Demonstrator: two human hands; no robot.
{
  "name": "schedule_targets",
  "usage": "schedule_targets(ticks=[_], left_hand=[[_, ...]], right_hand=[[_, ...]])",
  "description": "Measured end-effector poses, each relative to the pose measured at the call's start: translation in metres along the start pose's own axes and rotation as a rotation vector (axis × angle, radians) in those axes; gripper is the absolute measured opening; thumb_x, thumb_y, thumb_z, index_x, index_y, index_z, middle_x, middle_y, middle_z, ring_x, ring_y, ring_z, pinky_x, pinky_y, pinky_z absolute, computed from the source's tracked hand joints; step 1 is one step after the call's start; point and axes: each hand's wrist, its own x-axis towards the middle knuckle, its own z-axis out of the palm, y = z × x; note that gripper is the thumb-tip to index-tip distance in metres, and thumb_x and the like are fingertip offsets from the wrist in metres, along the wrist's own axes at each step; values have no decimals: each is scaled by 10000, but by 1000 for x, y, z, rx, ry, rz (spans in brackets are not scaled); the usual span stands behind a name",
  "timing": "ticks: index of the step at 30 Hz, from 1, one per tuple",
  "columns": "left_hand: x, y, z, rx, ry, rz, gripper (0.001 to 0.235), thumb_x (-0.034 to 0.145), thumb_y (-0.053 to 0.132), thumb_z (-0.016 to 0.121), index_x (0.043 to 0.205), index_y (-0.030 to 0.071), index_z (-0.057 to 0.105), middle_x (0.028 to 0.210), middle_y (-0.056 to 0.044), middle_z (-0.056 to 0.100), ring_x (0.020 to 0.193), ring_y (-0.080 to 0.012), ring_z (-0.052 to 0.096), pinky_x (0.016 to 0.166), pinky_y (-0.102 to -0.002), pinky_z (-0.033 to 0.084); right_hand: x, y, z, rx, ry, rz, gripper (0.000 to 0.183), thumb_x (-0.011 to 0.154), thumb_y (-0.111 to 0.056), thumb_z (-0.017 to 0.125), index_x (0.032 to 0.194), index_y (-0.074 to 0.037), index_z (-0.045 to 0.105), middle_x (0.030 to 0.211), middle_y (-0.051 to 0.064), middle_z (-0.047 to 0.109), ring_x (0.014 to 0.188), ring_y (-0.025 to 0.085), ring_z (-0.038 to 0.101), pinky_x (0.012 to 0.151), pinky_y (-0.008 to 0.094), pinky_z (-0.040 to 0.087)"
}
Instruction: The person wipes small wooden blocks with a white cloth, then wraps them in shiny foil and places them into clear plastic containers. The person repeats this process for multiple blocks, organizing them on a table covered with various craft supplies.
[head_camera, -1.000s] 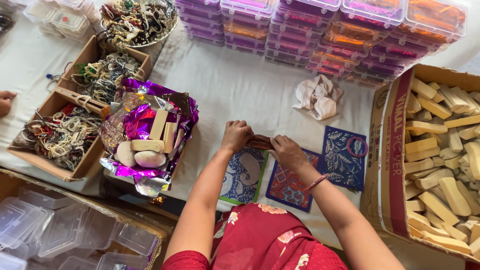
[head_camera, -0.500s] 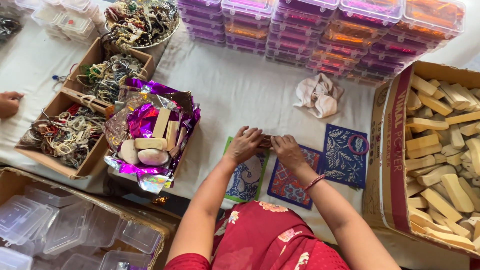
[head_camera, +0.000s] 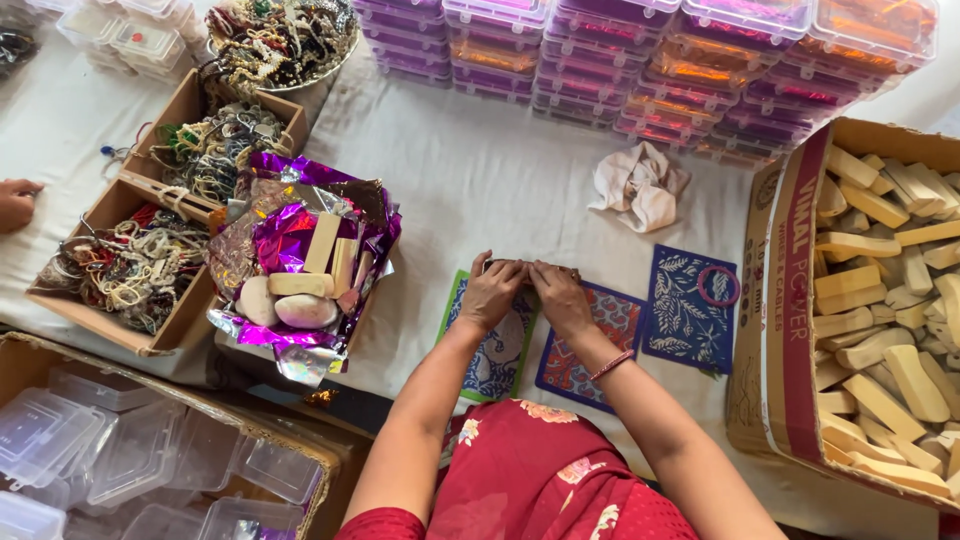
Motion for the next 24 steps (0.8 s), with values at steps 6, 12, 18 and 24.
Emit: schedule_targets(ticks=[6,12,18,24], left_hand=[[3,4,-10,17,19,19,259,908,154,622,1134,137,748,1102,48,722,1027,-122,665,1182,-492,313],[5,1,-19,-46,37,15,158,933,137,624,1040,147,740,1011,48,712,983,-129,669,1187,-488,323],[1,5,-23,33,67,45,253,904,118,626,1110,150,769,936,32,673,960,-146,659,1189,-485,334],[-3,8,-26,-26,62,19,135,892,128,612,967,151,722,949,32,682,969,-162,669,1188,-479,352]], right_hand=[[-2,1,8,5,56,9,390,856,32,587,1230,13,692,1288,165,683,1161,304,676,1001,372,534],[-3,3,8,17,92,-52,361,838,19,607,1184,-14,710,1202,131,702,1108,287,689,971,384,548],[6,-14,-10,90,27,103,372,881,-22,629,1247,-31,693,1123,128,695,1029,300,666,946,402,519],[-6,-9,7,-92,145,-51,419,840,-48,600,1252,0,659,1242,130,675,1151,294,647,1014,414,504]])
